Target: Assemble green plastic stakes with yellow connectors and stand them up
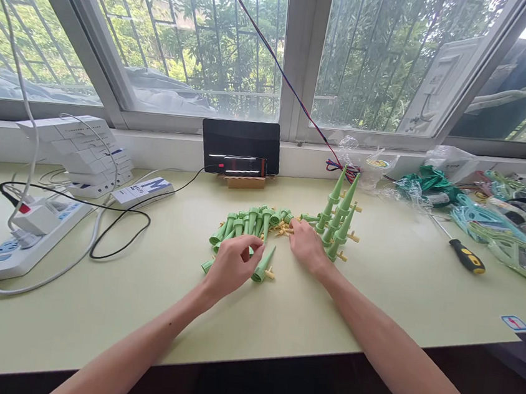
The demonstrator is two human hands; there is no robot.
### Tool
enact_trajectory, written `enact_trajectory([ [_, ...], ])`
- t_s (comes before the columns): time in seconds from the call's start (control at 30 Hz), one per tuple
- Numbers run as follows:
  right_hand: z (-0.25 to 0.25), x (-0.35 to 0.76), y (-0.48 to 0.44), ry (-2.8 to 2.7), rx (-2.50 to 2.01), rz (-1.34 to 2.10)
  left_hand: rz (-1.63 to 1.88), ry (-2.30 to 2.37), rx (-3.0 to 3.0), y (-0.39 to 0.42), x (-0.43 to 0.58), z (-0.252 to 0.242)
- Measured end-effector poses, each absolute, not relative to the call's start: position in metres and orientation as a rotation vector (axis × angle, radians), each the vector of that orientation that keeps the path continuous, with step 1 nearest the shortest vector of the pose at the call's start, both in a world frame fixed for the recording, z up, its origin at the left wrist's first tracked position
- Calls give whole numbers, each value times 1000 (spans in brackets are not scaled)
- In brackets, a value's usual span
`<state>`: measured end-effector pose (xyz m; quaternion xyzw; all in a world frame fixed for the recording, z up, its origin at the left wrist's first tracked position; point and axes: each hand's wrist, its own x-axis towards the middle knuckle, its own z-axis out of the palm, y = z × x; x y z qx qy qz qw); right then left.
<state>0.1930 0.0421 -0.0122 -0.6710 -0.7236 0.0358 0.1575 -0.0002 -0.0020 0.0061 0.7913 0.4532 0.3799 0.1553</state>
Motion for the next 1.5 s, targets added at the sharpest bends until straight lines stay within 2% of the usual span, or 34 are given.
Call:
enact_trajectory([
  [0.87,-19,193,46,-2063,-1732,205,1097,1303,2310,-2,-1,5],
  [1.33,-17,190,43,-2098,-1821,158,1093,1295,2304,-1,-1,3],
  [1.5,-13,190,42,-1980,-1700,170,1086,1303,2303,-2,-1,5],
])
